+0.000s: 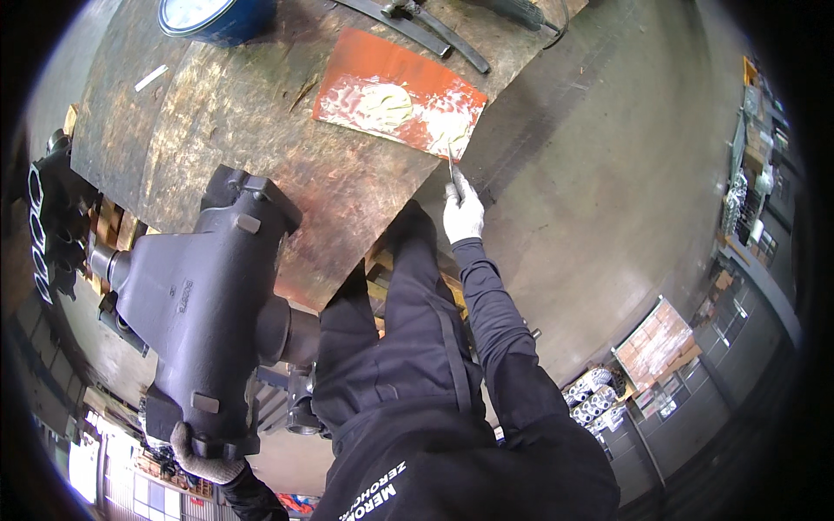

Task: The person picks up a black metal exhaust manifold from a pallet and places it on a workbench. Using a small metal spatula, they scoop a white paste from a container and apply it to several areas on the manifold surface, rotating the part to reach different sides.

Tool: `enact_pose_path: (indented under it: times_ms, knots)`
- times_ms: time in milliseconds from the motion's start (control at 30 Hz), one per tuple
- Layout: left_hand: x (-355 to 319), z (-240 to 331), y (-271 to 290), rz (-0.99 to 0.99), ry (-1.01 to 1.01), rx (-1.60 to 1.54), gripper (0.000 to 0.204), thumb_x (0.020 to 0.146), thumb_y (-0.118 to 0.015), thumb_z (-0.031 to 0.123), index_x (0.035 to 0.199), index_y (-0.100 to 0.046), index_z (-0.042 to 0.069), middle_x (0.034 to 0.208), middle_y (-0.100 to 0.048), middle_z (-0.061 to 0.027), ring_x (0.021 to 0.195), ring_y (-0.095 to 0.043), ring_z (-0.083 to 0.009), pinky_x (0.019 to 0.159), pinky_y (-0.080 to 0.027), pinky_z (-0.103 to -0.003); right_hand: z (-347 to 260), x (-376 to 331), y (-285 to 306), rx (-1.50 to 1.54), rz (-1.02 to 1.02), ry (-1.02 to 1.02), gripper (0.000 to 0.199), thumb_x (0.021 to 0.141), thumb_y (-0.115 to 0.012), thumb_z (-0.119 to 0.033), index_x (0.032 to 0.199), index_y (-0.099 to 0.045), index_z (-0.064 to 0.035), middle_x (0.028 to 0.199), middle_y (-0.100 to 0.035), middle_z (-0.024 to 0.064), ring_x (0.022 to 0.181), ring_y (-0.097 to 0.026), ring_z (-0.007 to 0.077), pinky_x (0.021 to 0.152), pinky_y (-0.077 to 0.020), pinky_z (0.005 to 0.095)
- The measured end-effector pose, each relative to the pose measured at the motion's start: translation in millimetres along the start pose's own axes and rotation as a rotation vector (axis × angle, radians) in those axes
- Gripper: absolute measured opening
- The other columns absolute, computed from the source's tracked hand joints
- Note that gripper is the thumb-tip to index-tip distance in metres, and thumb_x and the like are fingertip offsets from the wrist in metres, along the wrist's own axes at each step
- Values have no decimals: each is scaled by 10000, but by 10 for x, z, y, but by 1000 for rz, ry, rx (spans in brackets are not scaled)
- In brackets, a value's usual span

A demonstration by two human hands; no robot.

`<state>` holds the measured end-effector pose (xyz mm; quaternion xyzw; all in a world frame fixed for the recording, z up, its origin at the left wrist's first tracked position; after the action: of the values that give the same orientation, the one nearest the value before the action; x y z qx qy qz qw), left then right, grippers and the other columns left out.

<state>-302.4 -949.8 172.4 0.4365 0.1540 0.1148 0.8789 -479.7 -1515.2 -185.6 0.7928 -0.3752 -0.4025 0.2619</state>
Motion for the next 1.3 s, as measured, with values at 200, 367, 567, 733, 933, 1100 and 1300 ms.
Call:
enact_pose_path:
  times_ms: [200,367,567,733,933,1100,1300]
  knots:
    - [-37,136,-92,59,227,-54,760,634,-852,250,1313,-579,47,1267,-617,-96,1207,-562,-275,1101,-404,-423,-189,-40,-44,-64,24,14,361,1014,-584,-201,1345,-643,-67,1225,-693,188,1141,-667,323,1001,-501,388]
    - [-72,326,-210,58,293,-203,507,694,-788,240,1146,-653,54,1134,-652,-81,1109,-589,-239,988,-479,-406,-122,-44,-191,39,50,19,359,995,-608,-188,1339,-653,-97,1253,-701,162,1177,-662,311,1029,-496,404]
    - [-118,441,-252,103,138,-152,139,814,-681,148,920,-658,61,947,-653,-59,924,-620,-204,912,-499,-366,44,-7,-442,401,-46,-103,412,1053,-558,-148,1438,-551,1,1079,-711,67,809,-632,112,749,-550,281]
    - [-186,558,-304,-16,-220,161,139,850,-624,98,959,-645,14,991,-638,-55,959,-606,-189,946,-480,-355,-301,-211,-483,898,-298,-327,445,1069,-555,-208,1442,-493,25,1031,-686,124,776,-642,136,688,-563,289]
    - [-196,317,-245,41,221,-202,128,853,-625,95,944,-652,9,995,-661,-77,978,-618,-205,946,-481,-364,-1524,-785,-427,975,-822,-261,521,1038,-582,-296,1380,-474,82,1065,-678,229,837,-711,265,701,-609,347]
    - [-222,330,-285,25,71,-169,140,827,-657,74,948,-648,4,1005,-673,-107,972,-642,-241,920,-498,-384,-2321,-1222,-615,875,-1164,-283,443,1051,-524,-171,1410,-454,78,1079,-681,208,858,-713,243,734,-605,345]
    - [-193,376,-288,-61,-345,203,451,644,-835,149,1019,-622,18,1013,-676,-143,960,-656,-291,904,-509,-404,-2553,-1390,-807,536,-1137,-140,368,1060,-540,-136,1409,-560,-20,1064,-700,61,814,-661,101,729,-560,255]
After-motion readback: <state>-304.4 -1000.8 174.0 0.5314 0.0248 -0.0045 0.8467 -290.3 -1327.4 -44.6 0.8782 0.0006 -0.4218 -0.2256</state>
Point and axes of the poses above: each hand's wrist, its own x-axis towards the middle knuckle, its own y-axis out of the back of the hand, z = x × y, the point moved 6 cm from there along x, towards the middle knuckle
